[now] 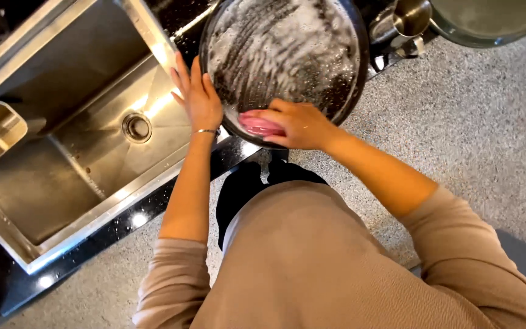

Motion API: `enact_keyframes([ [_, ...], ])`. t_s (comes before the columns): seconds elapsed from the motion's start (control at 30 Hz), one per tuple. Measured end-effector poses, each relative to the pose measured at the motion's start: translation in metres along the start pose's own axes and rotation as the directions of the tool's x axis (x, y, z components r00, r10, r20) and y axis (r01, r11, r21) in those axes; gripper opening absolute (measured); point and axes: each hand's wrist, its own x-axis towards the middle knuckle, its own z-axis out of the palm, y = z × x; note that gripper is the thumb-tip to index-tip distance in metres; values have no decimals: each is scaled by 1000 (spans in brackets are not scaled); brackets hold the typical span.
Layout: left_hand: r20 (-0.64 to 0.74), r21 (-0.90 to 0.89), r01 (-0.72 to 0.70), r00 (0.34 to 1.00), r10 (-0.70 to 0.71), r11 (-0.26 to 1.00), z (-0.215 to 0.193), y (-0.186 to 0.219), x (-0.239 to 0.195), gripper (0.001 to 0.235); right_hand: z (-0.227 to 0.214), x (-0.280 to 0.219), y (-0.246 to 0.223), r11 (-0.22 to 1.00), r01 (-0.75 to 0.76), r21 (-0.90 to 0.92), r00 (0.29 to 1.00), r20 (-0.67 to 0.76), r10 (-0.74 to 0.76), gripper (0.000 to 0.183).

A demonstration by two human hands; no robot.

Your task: Cleaning and rinsing a large flat plate or tray in a kitchen or cafe workspace.

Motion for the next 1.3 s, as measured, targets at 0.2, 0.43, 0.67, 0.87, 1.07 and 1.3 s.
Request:
enact_keyframes([
  [0.2,18,-23,-25,1000,25,999,-1,-8,-5,46,-37,-49,83,915,-396,-82,889,-282,360,56],
  [0.43,4,-7,-18,1000,18,1000,4,-12,-4,48,-7,18,94,917,-399,20,665,-682,304,53],
  [0.67,-17,36,-14,1000,14,999,8,-4,1,45,3,4,1,996,64,-69,993,-90,-70,47],
  [0.87,-26,31,-28,999,29,999,4,-9,-2,48,-52,-32,47,991,-66,-116,978,191,88,43],
  [1.07,-9,12,-25,1000,25,1000,0,-6,1,50,-33,5,109,922,-370,-114,868,-395,300,57],
  [1.3,-23,69,-17,1000,19,997,8,-7,3,50,-22,98,87,898,-439,22,770,-506,389,53],
])
